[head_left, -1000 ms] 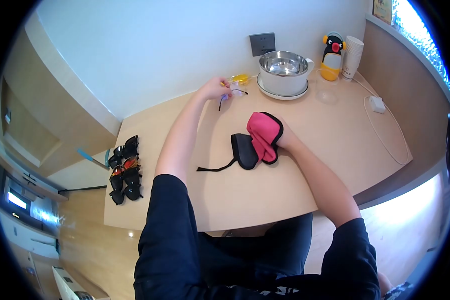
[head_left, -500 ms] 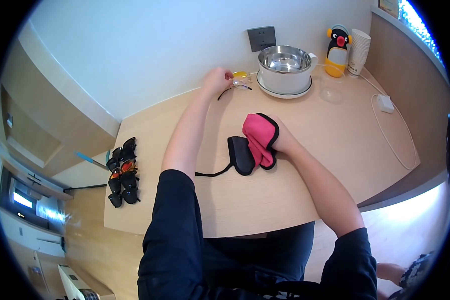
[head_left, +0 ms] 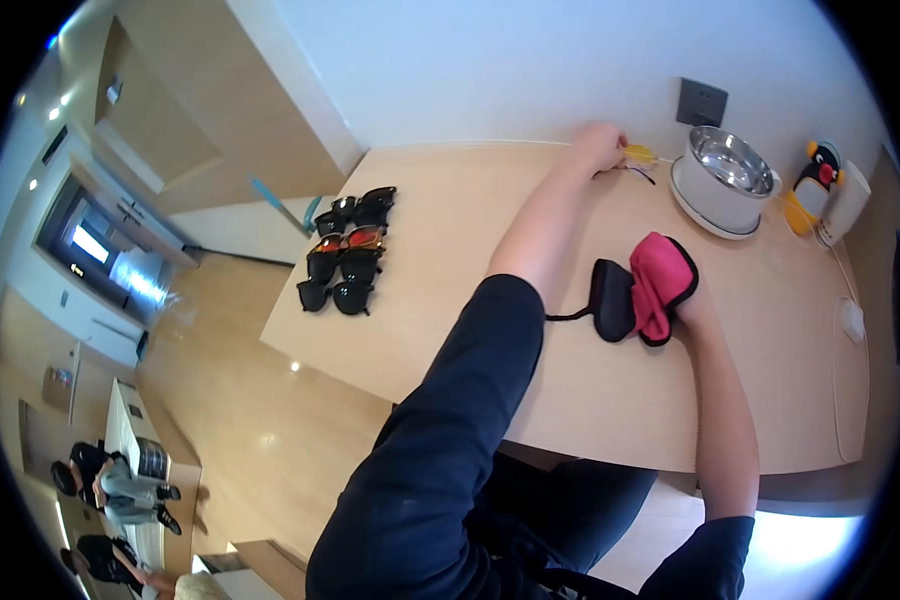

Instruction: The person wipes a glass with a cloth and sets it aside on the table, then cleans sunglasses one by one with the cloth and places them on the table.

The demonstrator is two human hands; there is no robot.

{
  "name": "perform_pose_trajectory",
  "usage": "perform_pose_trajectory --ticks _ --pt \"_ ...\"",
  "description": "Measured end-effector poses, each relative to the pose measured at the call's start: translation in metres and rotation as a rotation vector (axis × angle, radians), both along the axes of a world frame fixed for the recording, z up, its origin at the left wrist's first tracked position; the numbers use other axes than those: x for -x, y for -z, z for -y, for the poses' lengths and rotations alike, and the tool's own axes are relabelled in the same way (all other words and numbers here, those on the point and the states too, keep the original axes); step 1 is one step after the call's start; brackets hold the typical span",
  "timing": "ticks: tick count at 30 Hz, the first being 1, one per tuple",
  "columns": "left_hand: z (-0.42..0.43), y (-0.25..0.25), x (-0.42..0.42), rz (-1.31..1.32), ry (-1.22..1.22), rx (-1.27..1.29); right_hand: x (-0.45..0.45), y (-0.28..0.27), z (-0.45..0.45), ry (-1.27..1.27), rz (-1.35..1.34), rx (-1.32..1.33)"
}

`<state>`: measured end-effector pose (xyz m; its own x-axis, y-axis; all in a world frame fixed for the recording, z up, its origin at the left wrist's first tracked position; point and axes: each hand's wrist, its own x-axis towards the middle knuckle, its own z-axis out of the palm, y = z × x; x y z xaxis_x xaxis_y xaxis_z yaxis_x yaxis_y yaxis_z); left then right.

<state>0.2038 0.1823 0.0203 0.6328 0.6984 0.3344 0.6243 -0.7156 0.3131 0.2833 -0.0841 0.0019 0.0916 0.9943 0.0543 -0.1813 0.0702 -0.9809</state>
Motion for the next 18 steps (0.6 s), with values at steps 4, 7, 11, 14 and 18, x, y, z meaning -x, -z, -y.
perform_pose_trajectory --ticks 4,7,11,14,18 --pt "-0.008 -0.010 0.004 0.221 0.040 -0.005 0.007 -0.009 0.005 0.042 -0.056 0.044" --pt "0.010 -0.046 0.048 0.213 0.138 -0.053 -0.001 0.001 0.000 -0.011 -0.004 -0.030" --pt "0.052 -0.094 0.172 -0.068 0.058 -0.327 -0.016 0.024 -0.014 0.049 0.335 -0.218" --pt "0.023 -0.086 0.291 -0.262 -0.232 -0.184 -0.025 0.027 -0.018 -0.010 0.309 -0.093" --pt "-0.010 -0.036 0.414 -0.252 -0.351 0.177 -0.056 0.069 -0.032 0.002 0.171 -0.028"
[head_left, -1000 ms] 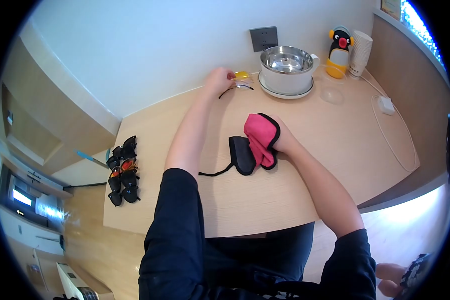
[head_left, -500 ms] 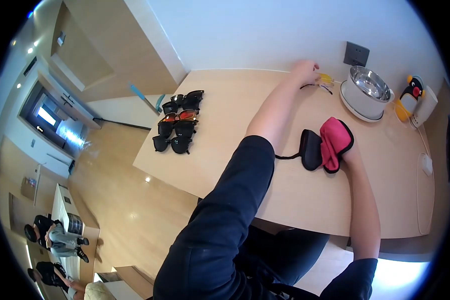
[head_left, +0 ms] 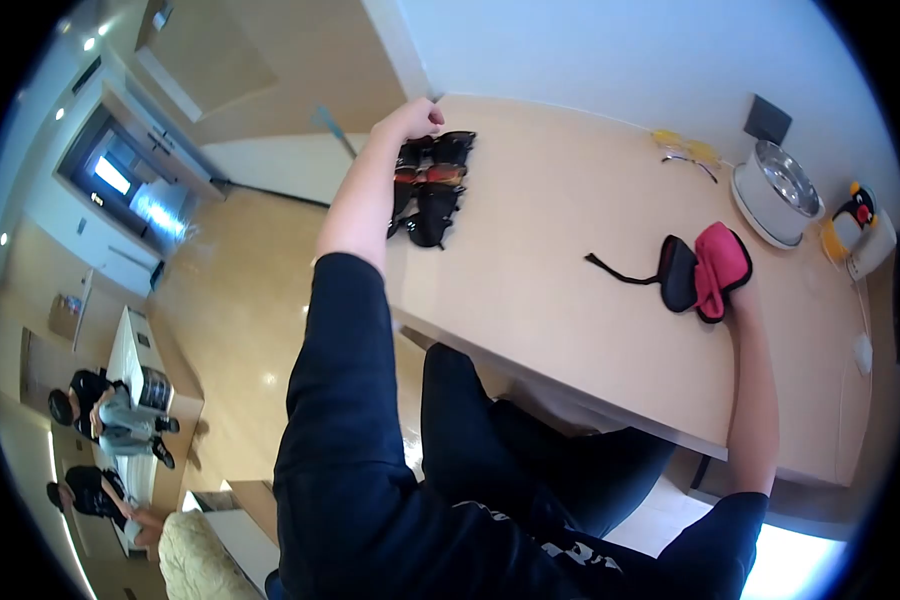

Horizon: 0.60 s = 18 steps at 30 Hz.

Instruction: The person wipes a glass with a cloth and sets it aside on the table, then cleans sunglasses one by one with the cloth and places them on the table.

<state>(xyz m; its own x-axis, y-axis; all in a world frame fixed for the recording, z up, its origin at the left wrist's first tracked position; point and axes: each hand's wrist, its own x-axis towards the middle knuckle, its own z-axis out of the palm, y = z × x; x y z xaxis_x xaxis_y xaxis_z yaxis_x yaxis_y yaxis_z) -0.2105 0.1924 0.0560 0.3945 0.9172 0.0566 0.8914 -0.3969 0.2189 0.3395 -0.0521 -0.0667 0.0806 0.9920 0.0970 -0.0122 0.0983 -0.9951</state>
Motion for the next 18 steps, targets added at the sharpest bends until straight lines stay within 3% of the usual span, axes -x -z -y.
perform_pose_trajectory --ticks 1,4,9,12,16,18 --pt "0.000 0.005 0.014 -0.038 -0.055 0.070 -0.012 0.022 -0.013 0.054 0.095 -0.135" --pt "-0.012 0.027 0.027 -0.035 0.012 0.062 0.009 -0.011 0.004 -0.002 -0.172 0.052" --pt "0.003 0.015 0.007 -0.113 -0.090 -0.009 0.020 -0.031 0.007 -0.042 -0.246 0.100" --pt "0.014 0.012 -0.005 -0.199 -0.272 -0.122 0.025 -0.036 0.008 -0.033 -0.246 0.088" --pt "0.022 0.004 -0.005 -0.242 -0.337 -0.230 0.031 -0.041 0.011 -0.057 -0.317 0.116" --pt "0.030 -0.005 -0.001 -0.190 -0.336 -0.475 0.034 -0.046 0.013 -0.031 -0.304 0.120"
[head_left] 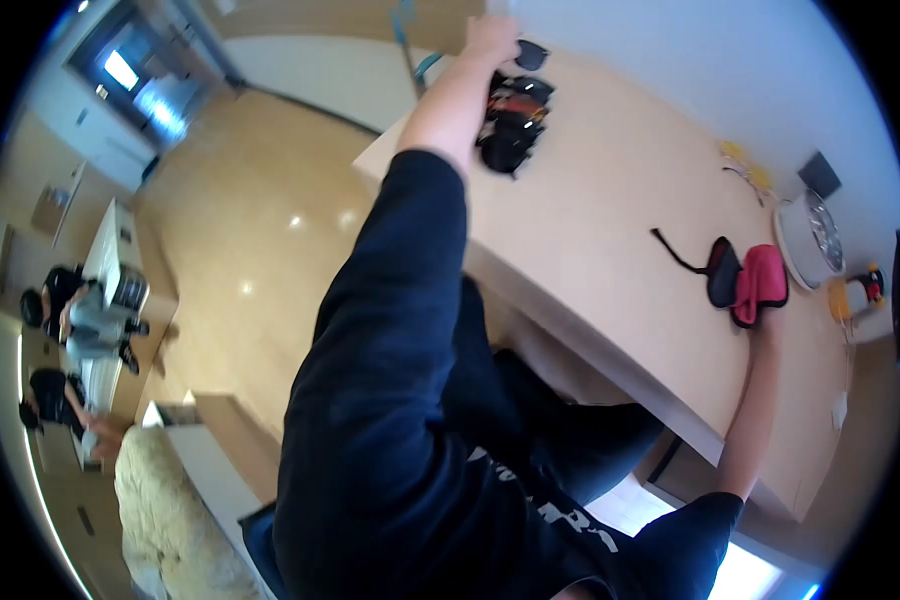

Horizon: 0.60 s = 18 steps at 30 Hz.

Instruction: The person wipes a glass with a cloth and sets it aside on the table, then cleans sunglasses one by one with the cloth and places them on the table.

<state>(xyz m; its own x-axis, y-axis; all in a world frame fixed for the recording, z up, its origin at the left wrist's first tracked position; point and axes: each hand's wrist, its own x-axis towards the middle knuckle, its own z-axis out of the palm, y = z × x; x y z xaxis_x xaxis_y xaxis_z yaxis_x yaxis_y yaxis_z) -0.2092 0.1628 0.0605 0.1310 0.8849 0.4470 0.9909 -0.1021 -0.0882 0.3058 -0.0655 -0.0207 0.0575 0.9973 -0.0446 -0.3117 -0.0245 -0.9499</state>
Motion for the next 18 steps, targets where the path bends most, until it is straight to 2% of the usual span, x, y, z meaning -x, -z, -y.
perform_pose_trajectory --ticks 1,2,4,5,6,7,8,9,10,11,13,14,16,17,18 --pt "-0.004 -0.003 0.003 0.010 0.010 -0.081 0.003 -0.002 0.003 0.025 0.006 -0.003" --pt "-0.008 -0.003 0.003 0.075 0.054 -0.266 0.006 -0.003 0.006 0.060 0.007 -0.004" --pt "0.007 -0.030 -0.013 0.288 0.106 -0.337 0.014 -0.006 0.011 0.129 0.006 -0.010" --pt "0.019 -0.046 -0.024 0.379 0.175 -0.355 0.020 -0.010 0.011 0.168 0.000 -0.007" --pt "0.030 -0.053 -0.038 0.462 0.316 -0.492 0.029 -0.015 0.015 0.220 -0.020 0.008" --pt "0.039 -0.058 -0.053 0.456 0.350 -0.498 0.040 -0.019 0.019 0.298 -0.045 0.039" --pt "0.049 -0.061 -0.071 0.765 0.521 -0.381 0.050 -0.028 0.024 0.345 -0.075 0.059" --pt "0.064 -0.064 -0.089 1.074 0.684 -0.234 0.063 -0.053 0.034 0.205 -0.024 0.023" --pt "0.086 -0.066 -0.111 1.203 0.746 -0.126 0.069 -0.078 0.040 0.072 0.029 -0.010" --pt "0.107 -0.066 -0.133 1.330 0.811 -0.006 0.065 -0.073 0.027 0.083 -0.095 -0.165" --pt "0.131 -0.049 -0.176 1.399 0.881 0.141 0.051 -0.054 0.001 0.074 -0.001 -0.236" --pt "0.139 -0.036 -0.197 1.371 0.876 0.158 0.065 -0.055 -0.004 0.224 -0.204 -0.209" --pt "0.158 -0.013 -0.236 1.373 0.876 0.238 0.092 -0.080 0.019 0.044 -0.393 -0.199" --pt "0.161 0.001 -0.254 1.404 0.899 0.273 0.085 -0.069 0.009 -0.080 -0.204 -0.295" --pt "0.165 0.012 -0.266 1.148 0.871 0.246 0.093 -0.066 0.002 0.002 -0.081 -0.433"
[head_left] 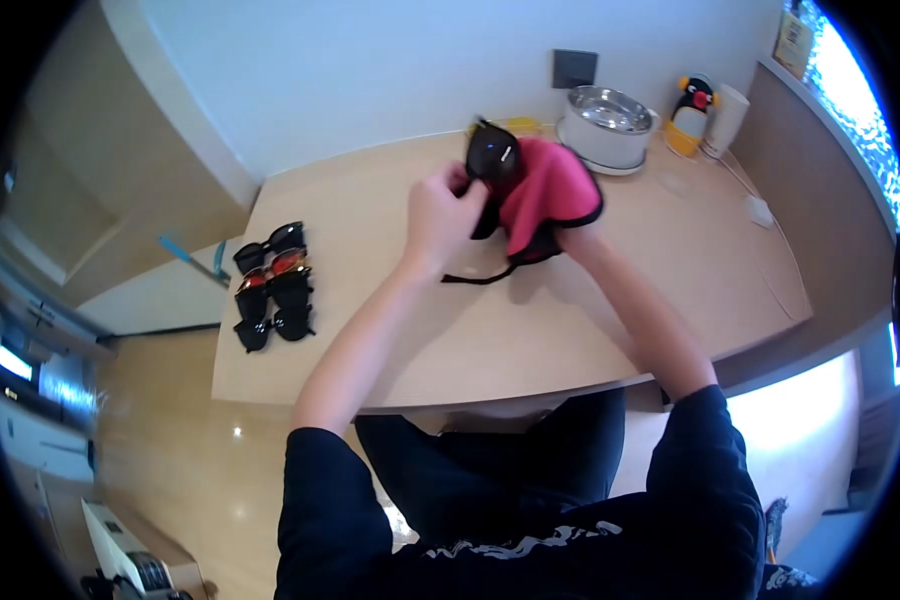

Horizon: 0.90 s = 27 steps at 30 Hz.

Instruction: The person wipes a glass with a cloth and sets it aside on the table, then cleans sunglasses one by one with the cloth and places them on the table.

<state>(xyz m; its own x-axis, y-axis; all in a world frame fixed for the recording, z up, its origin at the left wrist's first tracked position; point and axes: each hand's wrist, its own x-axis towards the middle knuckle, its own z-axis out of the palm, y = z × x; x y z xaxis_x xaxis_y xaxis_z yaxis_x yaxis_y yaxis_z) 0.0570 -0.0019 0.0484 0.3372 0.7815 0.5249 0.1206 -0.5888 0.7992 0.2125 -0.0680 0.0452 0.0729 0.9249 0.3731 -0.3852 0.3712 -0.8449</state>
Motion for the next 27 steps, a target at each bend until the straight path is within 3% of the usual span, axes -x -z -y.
perform_pose_trajectory --ticks 1,3,4,9,12,15,17,19,21,23,26,27 --pt "0.014 -0.004 -0.009 -0.156 -0.024 -0.010 0.000 0.013 -0.006 0.145 0.074 0.076" --pt "0.027 0.009 -0.022 -0.281 -0.023 -0.232 0.005 0.016 0.005 0.267 0.268 -0.090" --pt "0.024 0.015 -0.025 -0.281 -0.020 -0.234 0.006 0.007 0.009 0.223 0.225 0.092" --pt "0.029 0.022 -0.016 -0.256 0.251 0.120 -0.012 0.011 0.021 0.143 0.334 0.127" --pt "0.028 0.021 -0.001 -0.141 0.429 0.270 0.001 0.000 0.032 0.081 0.241 0.009" --pt "0.030 0.019 0.019 -0.120 0.549 0.136 0.013 0.000 0.032 -0.011 0.055 0.090" --pt "0.033 0.025 0.024 -0.047 0.550 0.218 0.017 0.011 0.027 -0.274 -0.317 0.233" --pt "0.037 0.028 0.024 0.033 0.553 0.295 0.025 0.020 0.022 -0.206 -0.331 0.242" --pt "0.044 0.031 0.021 0.191 0.453 0.396 0.035 0.019 0.031 0.018 0.072 0.109" --pt "0.044 0.033 0.024 0.110 0.405 0.272 0.037 0.017 0.032 0.003 0.086 0.087" --pt "0.052 0.041 0.022 0.013 0.361 0.120 0.030 0.028 0.033 0.184 0.126 0.091" --pt "0.053 0.041 0.021 -0.002 0.359 0.074 0.025 0.026 0.032 0.164 -0.049 0.110"
